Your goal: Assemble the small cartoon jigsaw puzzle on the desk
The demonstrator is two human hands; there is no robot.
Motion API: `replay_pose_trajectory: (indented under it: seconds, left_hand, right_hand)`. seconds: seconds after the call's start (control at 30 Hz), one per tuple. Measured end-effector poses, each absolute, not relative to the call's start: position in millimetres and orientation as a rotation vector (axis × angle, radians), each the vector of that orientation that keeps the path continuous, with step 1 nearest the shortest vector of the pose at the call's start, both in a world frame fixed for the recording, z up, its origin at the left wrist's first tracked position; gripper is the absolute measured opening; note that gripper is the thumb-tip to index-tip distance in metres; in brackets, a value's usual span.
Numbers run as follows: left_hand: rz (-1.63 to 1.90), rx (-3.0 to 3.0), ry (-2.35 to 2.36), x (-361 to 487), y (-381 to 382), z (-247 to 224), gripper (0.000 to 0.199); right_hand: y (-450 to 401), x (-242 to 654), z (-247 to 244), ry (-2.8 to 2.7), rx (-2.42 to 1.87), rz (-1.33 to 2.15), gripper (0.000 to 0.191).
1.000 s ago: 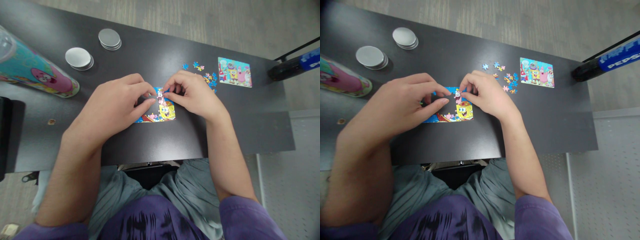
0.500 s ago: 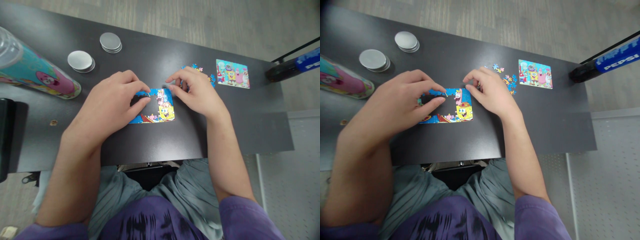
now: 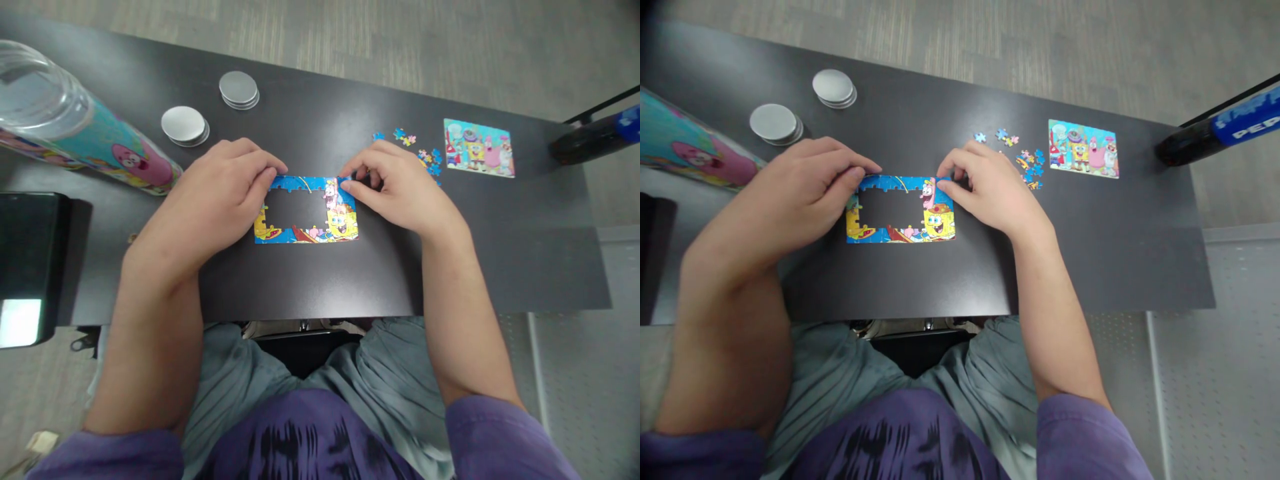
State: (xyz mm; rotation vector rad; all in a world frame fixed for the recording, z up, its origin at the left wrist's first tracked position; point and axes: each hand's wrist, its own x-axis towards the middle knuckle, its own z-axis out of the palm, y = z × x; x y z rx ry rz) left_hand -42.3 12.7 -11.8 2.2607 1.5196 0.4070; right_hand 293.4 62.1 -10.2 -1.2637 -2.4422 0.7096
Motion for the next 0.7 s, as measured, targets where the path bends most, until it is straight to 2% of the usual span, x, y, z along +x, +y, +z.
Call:
replay_pose_trajectory:
  seconds: [0.3,0.4,0.53,0.7]
  left_hand:
    - [0.409,2.202,1.533,-37.8,9.0,-0.4,0.047]
    - [0.413,2.201,1.522,-36.9,9.2,0.8,0.047]
    - [0.361,2.198,1.520,-34.8,9.6,0.9,0.054]
    - [0.346,2.226,1.486,-32.7,8.9,-0.4,0.060]
  right_hand:
    - [59.2,294.6,3.4,-2.425,-1.352,0.798,0.013]
    - [57.8,296.9,11.0,-2.380,-1.467,0.746,0.018]
    - [61.1,308.9,15.3,-2.275,-1.578,0.702,0.022]
    - [67.8,347.0,21.3,-2.173,-1.605,0.584,0.012]
